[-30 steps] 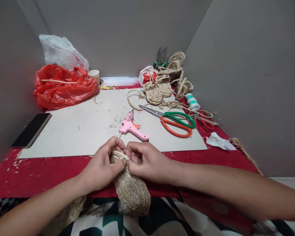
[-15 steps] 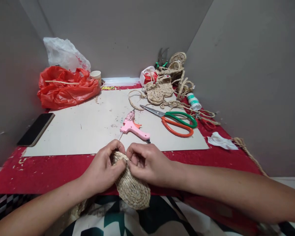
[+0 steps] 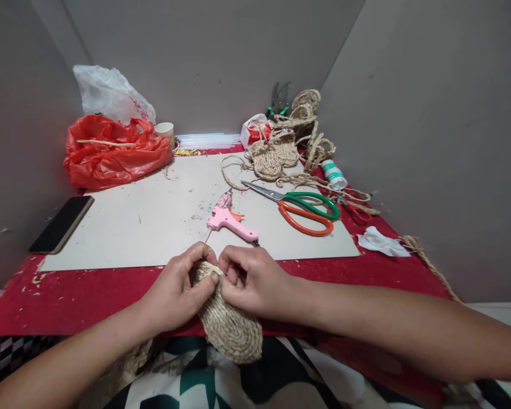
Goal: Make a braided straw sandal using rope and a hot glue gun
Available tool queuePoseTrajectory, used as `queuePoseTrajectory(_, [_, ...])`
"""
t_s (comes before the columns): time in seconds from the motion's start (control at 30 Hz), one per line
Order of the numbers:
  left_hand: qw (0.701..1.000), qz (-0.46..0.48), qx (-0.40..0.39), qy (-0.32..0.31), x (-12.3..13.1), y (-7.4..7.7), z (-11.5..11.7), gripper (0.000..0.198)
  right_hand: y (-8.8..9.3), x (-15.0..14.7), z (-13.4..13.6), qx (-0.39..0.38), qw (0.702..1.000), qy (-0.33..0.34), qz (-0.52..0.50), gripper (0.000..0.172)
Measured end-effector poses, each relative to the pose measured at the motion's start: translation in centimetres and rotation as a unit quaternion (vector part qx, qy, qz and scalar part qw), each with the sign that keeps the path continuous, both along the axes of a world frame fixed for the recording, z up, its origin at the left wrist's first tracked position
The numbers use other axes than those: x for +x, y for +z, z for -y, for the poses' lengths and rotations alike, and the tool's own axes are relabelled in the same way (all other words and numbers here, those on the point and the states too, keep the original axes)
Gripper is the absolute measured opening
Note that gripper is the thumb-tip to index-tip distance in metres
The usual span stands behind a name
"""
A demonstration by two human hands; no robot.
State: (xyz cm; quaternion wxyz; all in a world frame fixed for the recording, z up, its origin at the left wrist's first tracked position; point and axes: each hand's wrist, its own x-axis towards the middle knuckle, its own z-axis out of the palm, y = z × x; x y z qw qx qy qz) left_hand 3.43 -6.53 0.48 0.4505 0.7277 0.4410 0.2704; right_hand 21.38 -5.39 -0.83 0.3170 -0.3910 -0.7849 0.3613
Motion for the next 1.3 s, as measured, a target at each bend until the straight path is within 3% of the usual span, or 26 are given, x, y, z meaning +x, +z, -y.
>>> queuePoseTrajectory(0.1, [0.998, -0.022, 0.058, 0.018, 0.2, -0.4, 0.2, 0.01, -0.3, 0.3, 0.5, 0.125, 0.992, -0.001, 0.03, 0.005])
queuePoseTrajectory(0.17, [0.995, -0.021, 0.089, 0.034, 0.2, -0.5, 0.3, 0.01, 0.0, 0.6, 0.7, 0.129, 0.991, 0.027, 0.032, 0.005])
queuePoseTrajectory(0.27, [0.993, -0.01, 0.115, 0.038, -0.1, -0.5, 0.4, 0.008, 0.8, 1.0, 0.6, 0.028, 0.997, 0.067, -0.01, 0.008])
queuePoseTrajectory(0.33, [0.992, 0.002, 0.123, 0.034, -0.4, -0.4, 0.5, 0.007, 1.3, 1.1, 0.3, -0.059, 0.995, 0.05, -0.065, 0.009])
queuePoseTrajectory(0.43, [0.99, 0.026, 0.133, 0.032, -0.7, -0.3, 0.6, 0.006, 1.8, 1.2, -0.4, -0.153, 0.98, 0.022, -0.127, 0.009])
queuePoseTrajectory(0.7, [0.987, 0.052, 0.151, -0.019, -0.8, -0.4, 0.7, 0.013, 2.1, 1.4, -1.0, -0.332, 0.931, 0.069, -0.137, 0.018])
queuePoseTrajectory(0.87, [0.987, 0.047, 0.15, -0.044, -0.6, -0.1, 0.7, 0.012, 2.4, 1.8, -1.2, -0.368, 0.916, 0.095, -0.13, 0.021])
queuePoseTrajectory(1.13, [0.991, 0.044, 0.11, -0.062, -0.5, 0.2, 0.9, 0.008, 2.3, 1.7, -1.5, -0.375, 0.909, 0.138, -0.117, 0.011])
queuePoseTrajectory(1.3, [0.99, 0.058, 0.11, -0.073, -0.6, 0.3, 1.1, 0.009, 1.9, 1.7, -1.8, -0.411, 0.883, 0.184, -0.129, 0.013])
